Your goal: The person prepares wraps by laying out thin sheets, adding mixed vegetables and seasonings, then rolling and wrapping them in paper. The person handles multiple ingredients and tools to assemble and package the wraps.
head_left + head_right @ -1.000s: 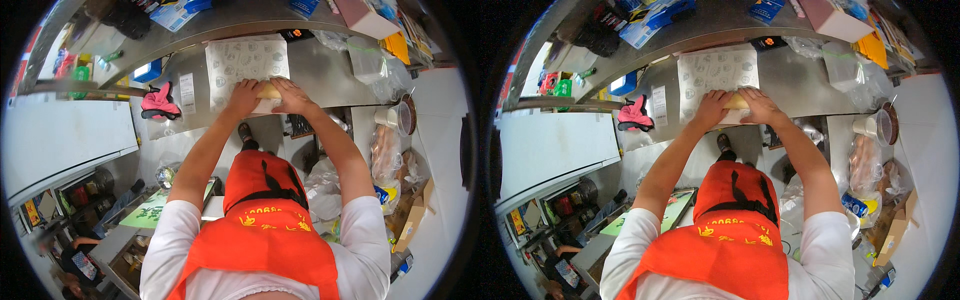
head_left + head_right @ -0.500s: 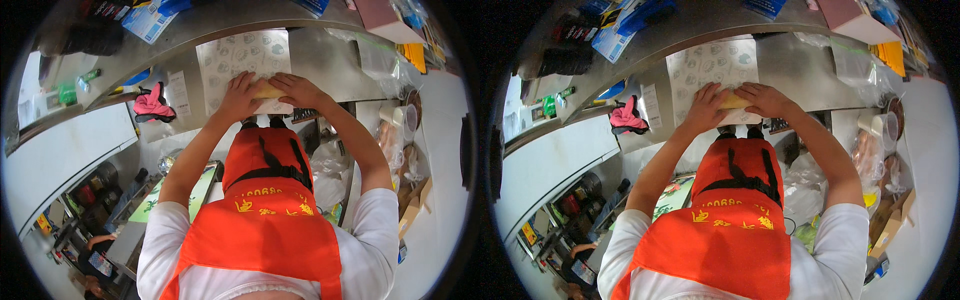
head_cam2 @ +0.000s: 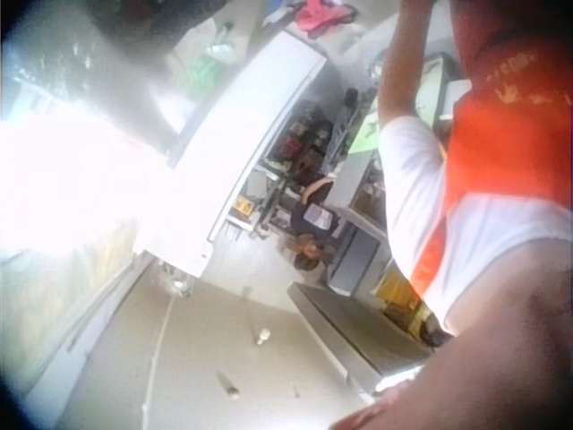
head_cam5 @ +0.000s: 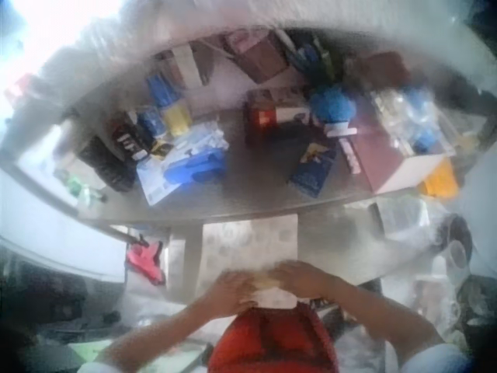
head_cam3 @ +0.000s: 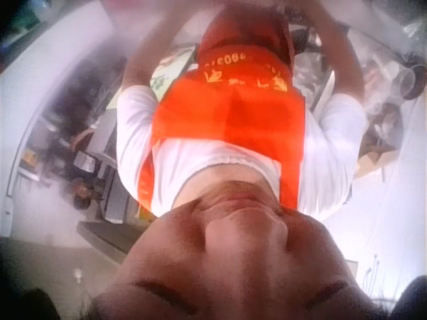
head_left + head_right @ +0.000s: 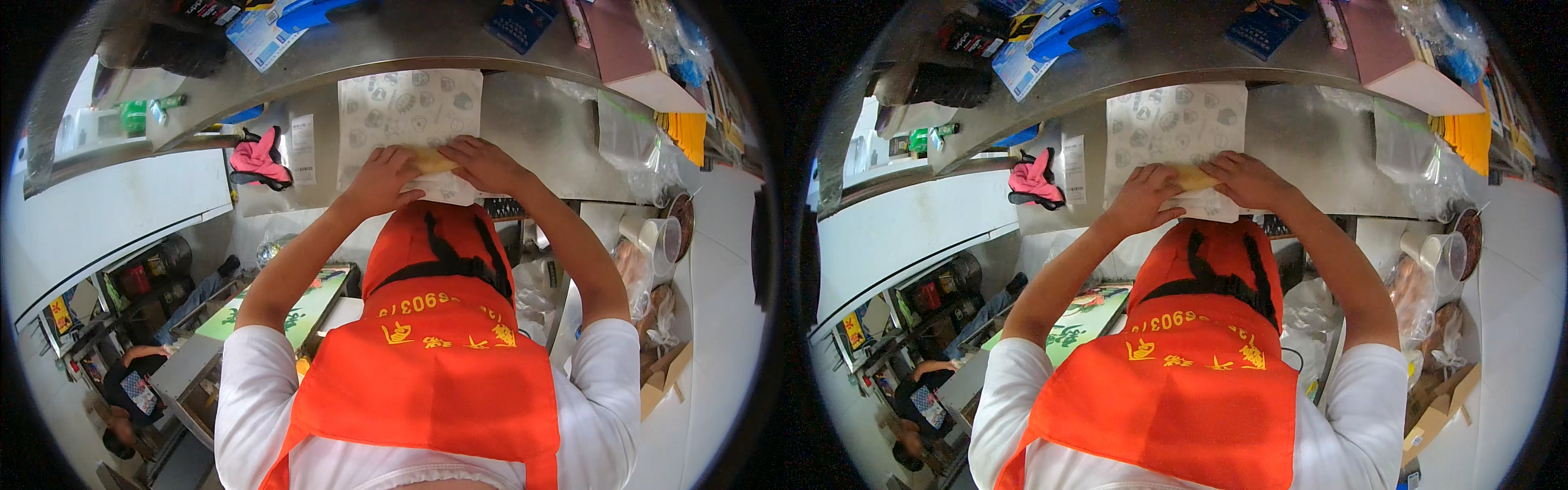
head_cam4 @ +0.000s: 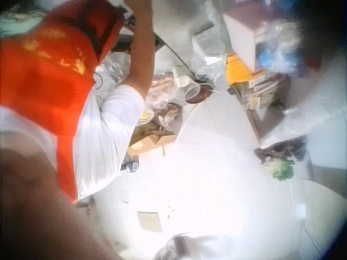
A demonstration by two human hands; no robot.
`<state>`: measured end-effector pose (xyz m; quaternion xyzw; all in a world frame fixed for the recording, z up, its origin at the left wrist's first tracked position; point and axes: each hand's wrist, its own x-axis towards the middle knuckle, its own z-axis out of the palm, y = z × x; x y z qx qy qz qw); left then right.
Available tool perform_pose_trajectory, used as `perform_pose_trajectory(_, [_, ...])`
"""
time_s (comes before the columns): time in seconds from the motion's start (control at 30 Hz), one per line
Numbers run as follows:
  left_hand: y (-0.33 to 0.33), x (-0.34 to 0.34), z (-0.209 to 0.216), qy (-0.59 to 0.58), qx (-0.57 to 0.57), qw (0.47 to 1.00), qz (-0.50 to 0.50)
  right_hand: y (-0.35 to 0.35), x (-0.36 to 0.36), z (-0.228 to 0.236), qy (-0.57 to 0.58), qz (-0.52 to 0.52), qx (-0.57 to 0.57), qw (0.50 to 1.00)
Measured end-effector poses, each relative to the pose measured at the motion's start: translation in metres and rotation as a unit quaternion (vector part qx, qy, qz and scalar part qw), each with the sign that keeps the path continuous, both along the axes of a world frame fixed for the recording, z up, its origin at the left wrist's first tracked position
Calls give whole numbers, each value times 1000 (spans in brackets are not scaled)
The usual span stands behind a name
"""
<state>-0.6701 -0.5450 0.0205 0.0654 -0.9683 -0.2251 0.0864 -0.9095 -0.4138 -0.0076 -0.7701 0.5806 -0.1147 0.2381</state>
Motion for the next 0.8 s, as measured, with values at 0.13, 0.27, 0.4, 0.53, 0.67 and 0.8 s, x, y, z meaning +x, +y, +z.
perform_pose_trajectory(0.13, [5,-2,-13,11,-24,999,21,-4,-4,-2,-11,9,-4,1000])
perform_pose_trajectory(0.27, [0,-6,-13,-2,-12,1000,17,-5,-5,-1,-20,7,8,1000])
perform_pose_trajectory(0.4, [-1,-11,-3,-47,22,998,28,-5,-5,-3,-32,-8,19,999])
perform_pose_trajectory(0.53, [2,-13,-9,-8,-43,998,43,-3,7,9,-34,-59,-60,996])
perform_pose_trajectory(0.67, [-2,-21,-20,-65,-46,990,114,-6,46,26,34,-132,-98,986])
perform_pose_trajectory(0.8, [-17,-47,-7,-67,-98,974,193,-50,37,14,74,-268,66,958])
